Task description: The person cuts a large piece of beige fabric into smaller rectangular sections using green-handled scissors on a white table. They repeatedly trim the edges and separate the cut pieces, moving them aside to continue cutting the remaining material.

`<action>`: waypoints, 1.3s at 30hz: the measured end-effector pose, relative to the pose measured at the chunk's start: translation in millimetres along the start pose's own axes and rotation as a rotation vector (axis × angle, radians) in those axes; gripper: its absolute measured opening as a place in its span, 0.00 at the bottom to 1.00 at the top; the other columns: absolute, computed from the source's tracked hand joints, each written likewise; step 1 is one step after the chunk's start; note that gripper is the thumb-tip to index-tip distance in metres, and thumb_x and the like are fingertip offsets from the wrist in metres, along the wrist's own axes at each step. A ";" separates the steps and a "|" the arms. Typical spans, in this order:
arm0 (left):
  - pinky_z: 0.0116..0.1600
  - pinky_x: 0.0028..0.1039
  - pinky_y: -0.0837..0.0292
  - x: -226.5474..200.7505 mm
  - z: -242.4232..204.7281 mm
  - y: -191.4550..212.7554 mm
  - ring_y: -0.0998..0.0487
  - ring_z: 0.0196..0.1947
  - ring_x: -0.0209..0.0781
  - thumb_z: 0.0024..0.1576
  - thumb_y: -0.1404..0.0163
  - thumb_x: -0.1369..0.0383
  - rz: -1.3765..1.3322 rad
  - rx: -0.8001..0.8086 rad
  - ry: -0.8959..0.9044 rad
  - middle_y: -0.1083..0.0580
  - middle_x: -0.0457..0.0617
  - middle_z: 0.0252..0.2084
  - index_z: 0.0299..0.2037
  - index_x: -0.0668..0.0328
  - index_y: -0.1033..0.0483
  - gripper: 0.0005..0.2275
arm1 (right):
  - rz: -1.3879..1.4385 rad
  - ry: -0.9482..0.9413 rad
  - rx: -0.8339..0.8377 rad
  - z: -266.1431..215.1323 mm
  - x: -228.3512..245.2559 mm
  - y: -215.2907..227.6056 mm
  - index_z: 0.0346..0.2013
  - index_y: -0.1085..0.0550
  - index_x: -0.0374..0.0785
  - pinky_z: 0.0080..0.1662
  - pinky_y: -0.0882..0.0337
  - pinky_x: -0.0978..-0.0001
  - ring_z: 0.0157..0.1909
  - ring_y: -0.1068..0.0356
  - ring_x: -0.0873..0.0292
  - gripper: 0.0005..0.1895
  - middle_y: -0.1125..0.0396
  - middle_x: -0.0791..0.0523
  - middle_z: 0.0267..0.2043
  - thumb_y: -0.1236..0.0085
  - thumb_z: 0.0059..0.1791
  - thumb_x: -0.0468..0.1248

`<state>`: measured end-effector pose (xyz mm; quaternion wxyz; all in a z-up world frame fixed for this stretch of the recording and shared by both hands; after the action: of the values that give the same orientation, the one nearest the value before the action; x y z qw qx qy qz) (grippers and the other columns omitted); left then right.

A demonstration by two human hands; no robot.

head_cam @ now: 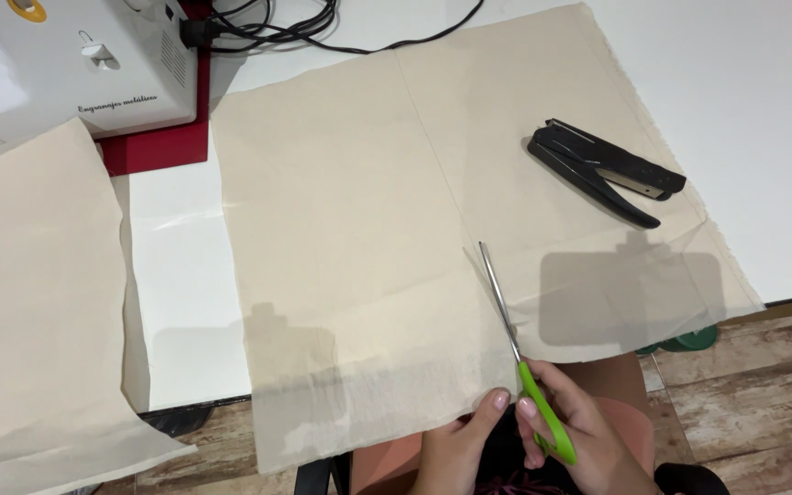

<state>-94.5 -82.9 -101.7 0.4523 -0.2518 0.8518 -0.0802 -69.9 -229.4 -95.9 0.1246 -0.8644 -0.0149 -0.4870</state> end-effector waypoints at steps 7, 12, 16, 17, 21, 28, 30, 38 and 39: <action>0.65 0.26 0.27 3.5 1.8 3.4 0.18 0.57 0.38 0.51 0.37 0.67 0.029 -0.010 0.017 0.15 0.49 0.54 0.53 0.59 0.15 0.19 | -0.027 0.140 0.136 0.3 12.4 -11.1 0.66 0.33 0.34 0.22 0.31 0.70 0.15 0.34 0.60 0.29 0.37 0.53 0.17 0.44 0.50 0.38; 0.61 0.26 0.25 16.3 11.5 6.5 0.17 0.52 0.39 0.51 0.37 0.69 -0.018 -0.012 0.000 0.14 0.51 0.49 0.49 0.64 0.14 0.15 | -0.020 0.087 0.097 4.8 13.9 -12.4 0.64 0.30 0.34 0.22 0.29 0.67 0.16 0.33 0.58 0.29 0.37 0.51 0.18 0.42 0.49 0.39; 0.62 0.28 0.25 14.9 11.0 4.4 0.18 0.53 0.39 0.51 0.37 0.68 -0.027 0.033 -0.069 0.15 0.52 0.50 0.49 0.64 0.15 0.16 | -0.007 0.050 0.058 3.8 15.6 -10.8 0.63 0.28 0.33 0.23 0.32 0.67 0.16 0.35 0.58 0.29 0.37 0.51 0.16 0.41 0.48 0.40; 0.62 0.28 0.25 13.0 9.2 2.8 0.18 0.53 0.39 0.51 0.37 0.68 -0.026 0.035 -0.071 0.15 0.52 0.50 0.49 0.64 0.15 0.16 | -0.007 0.052 0.058 3.5 17.7 -11.7 0.63 0.28 0.33 0.23 0.32 0.67 0.16 0.35 0.58 0.29 0.37 0.51 0.16 0.41 0.48 0.40; 0.62 0.28 0.25 -1.2 -2.9 -4.5 0.18 0.54 0.40 0.52 0.38 0.68 -0.018 0.053 -0.053 0.16 0.51 0.51 0.52 0.63 0.17 0.17 | 0.081 0.010 0.020 3.0 18.3 -9.8 0.66 0.31 0.33 0.23 0.33 0.65 0.16 0.34 0.54 0.32 0.36 0.48 0.17 0.41 0.48 0.38; 0.43 0.32 0.25 -25.7 -13.2 -30.6 0.22 0.30 0.48 0.61 0.46 0.72 -0.151 0.308 -0.263 0.23 0.61 0.28 0.44 0.78 0.21 0.10 | -0.010 0.068 -0.024 2.3 55.6 -22.0 0.64 0.27 0.31 0.26 0.32 0.63 0.19 0.35 0.54 0.31 0.35 0.47 0.18 0.42 0.48 0.41; 0.44 0.32 0.24 -24.8 -13.1 -29.9 0.22 0.31 0.47 0.60 0.45 0.71 -0.152 0.292 -0.252 0.22 0.59 0.28 0.40 0.75 0.21 0.09 | -0.012 -0.004 -0.067 4.4 55.6 -19.2 0.65 0.25 0.34 0.28 0.34 0.65 0.20 0.37 0.54 0.31 0.35 0.48 0.22 0.42 0.47 0.42; 0.46 0.35 0.23 -25.5 -14.8 -32.1 0.21 0.34 0.52 0.60 0.45 0.73 -0.250 0.334 -0.248 0.21 0.64 0.32 0.43 0.81 0.22 0.11 | -0.005 -0.064 -0.098 10.1 48.0 -15.3 0.67 0.26 0.36 0.26 0.35 0.64 0.20 0.38 0.54 0.33 0.31 0.47 0.28 0.42 0.47 0.42; 0.45 0.35 0.23 -23.0 -15.1 -31.0 0.21 0.34 0.52 0.59 0.45 0.73 -0.261 0.320 -0.212 0.21 0.64 0.32 0.44 0.82 0.22 0.11 | 0.024 -0.029 -0.085 11.3 46.6 -15.2 0.66 0.26 0.34 0.24 0.36 0.65 0.18 0.39 0.55 0.32 0.32 0.47 0.26 0.41 0.47 0.40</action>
<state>-85.0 -99.4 -64.9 0.5593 -0.2917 0.7362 -0.2452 -38.2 -216.6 -59.0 0.0934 -0.8761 0.0145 -0.4728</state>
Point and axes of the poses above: each hand's wrist, its own z-axis towards the middle knuckle, its own y-axis out of the back of the hand, x = y × z, the point moved 9 cm from there along z, towards the middle knuckle
